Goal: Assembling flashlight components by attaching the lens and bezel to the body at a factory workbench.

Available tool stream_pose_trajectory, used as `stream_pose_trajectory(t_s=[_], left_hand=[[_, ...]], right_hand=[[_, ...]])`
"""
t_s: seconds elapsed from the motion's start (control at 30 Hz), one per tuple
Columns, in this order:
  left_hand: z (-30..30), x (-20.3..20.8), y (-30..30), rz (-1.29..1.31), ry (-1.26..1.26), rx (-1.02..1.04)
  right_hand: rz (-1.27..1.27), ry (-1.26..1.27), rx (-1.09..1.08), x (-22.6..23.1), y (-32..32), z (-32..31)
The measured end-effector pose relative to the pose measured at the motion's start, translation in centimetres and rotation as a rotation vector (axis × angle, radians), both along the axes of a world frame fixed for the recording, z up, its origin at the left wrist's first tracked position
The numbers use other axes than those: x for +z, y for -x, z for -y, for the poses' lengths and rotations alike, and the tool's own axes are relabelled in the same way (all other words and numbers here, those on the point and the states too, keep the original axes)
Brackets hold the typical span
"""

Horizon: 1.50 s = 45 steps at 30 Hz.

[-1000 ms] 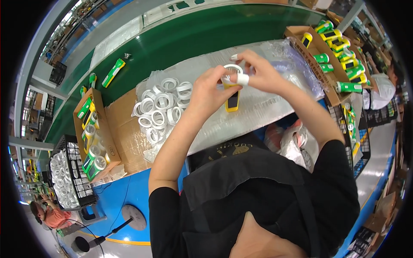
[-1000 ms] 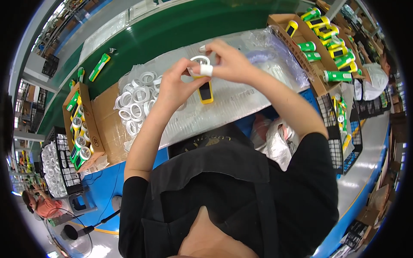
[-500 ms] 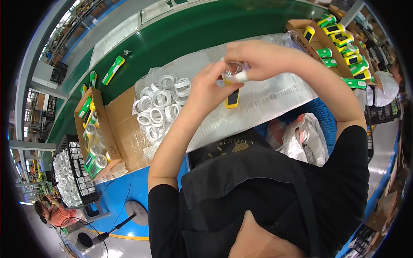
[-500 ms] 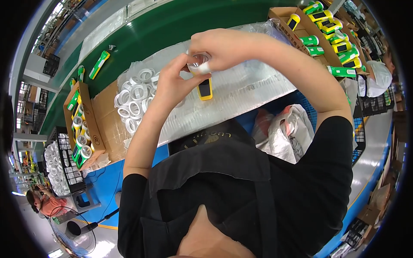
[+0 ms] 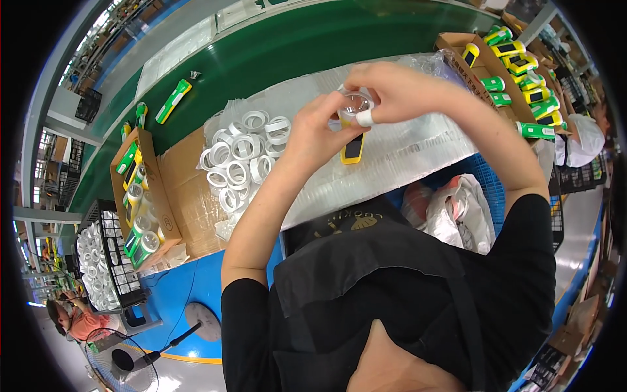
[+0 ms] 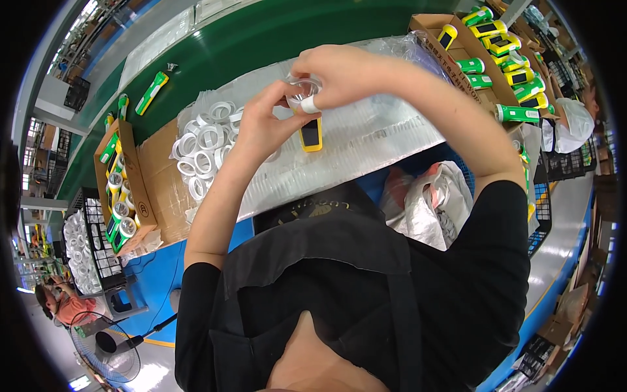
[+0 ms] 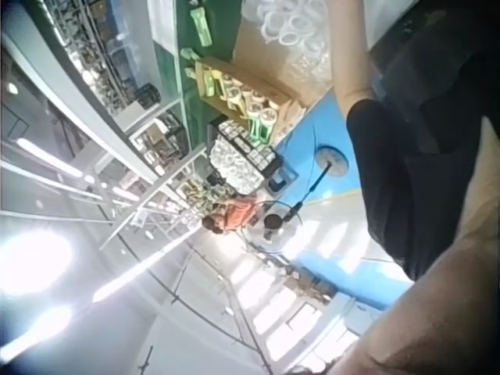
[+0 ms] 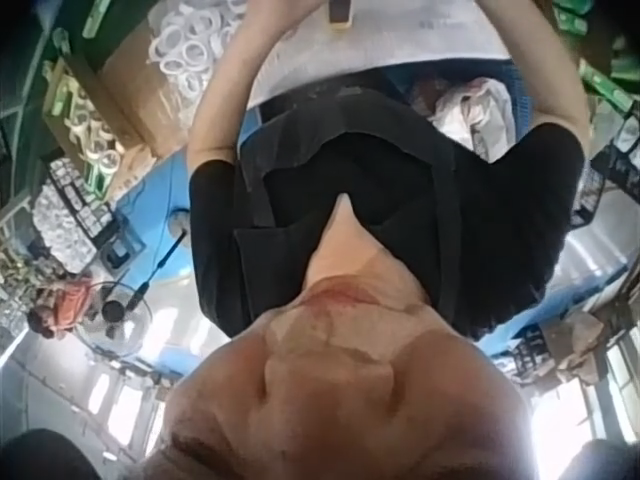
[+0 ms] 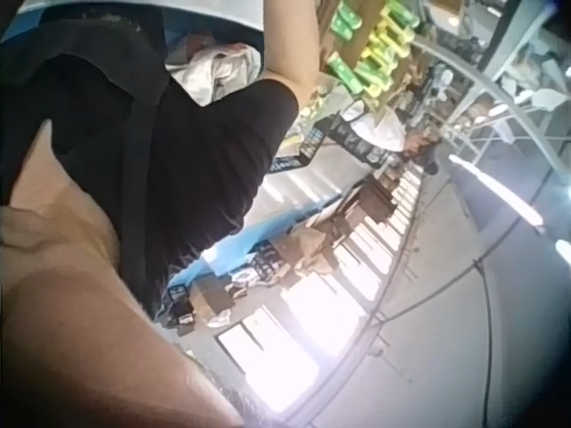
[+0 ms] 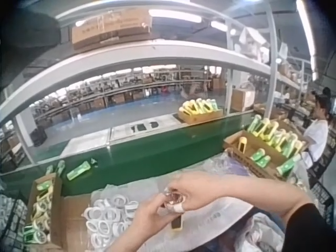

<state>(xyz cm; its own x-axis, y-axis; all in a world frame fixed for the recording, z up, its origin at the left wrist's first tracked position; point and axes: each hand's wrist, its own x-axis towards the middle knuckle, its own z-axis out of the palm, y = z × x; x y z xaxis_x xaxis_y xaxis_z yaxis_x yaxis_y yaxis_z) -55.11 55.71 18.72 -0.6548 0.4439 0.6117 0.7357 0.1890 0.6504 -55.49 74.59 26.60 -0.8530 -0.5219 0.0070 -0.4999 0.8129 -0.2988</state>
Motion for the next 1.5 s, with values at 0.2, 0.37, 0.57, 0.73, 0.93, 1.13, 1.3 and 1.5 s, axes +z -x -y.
stream_pose_trajectory(t_s=[0.2, 0.37, 0.57, 0.73, 0.93, 1.13, 1.3, 1.5], left_hand=[[1.3, -0.7, 0.1, 0.107, -0.005, 0.052], [3.1, -2.0, -0.6, 0.227, -0.105, 0.083], [1.2, -1.2, -0.6, 0.51, -0.482, -0.031], [3.9, 2.5, -2.9, 0.657, -0.694, -0.382], [11.5, 6.7, -2.0, 0.15, -0.292, 0.126], [31.3, 10.5, 4.5, -0.489, 0.335, 0.775], [45.2, 3.9, 8.1, -0.289, 0.734, 0.835], [48.6, 0.9, 14.7, 0.503, 0.425, 1.081]], right_hand=[[-0.073, 0.791, -0.183, -9.1, -1.5, 0.0], [0.152, 0.954, -0.447, -16.0, -6.1, 6.3], [0.25, 0.99, -0.426, -15.2, -6.5, 7.4], [1.068, 1.355, 0.075, -12.2, -7.3, 7.3], [0.64, 1.128, 0.241, -11.6, -3.5, 10.5], [0.416, 1.29, -0.23, -13.2, -0.8, 8.5], [0.355, 1.268, -0.273, -13.6, -1.2, 8.5], [0.264, 1.159, -0.324, -14.1, 0.4, 8.1]])
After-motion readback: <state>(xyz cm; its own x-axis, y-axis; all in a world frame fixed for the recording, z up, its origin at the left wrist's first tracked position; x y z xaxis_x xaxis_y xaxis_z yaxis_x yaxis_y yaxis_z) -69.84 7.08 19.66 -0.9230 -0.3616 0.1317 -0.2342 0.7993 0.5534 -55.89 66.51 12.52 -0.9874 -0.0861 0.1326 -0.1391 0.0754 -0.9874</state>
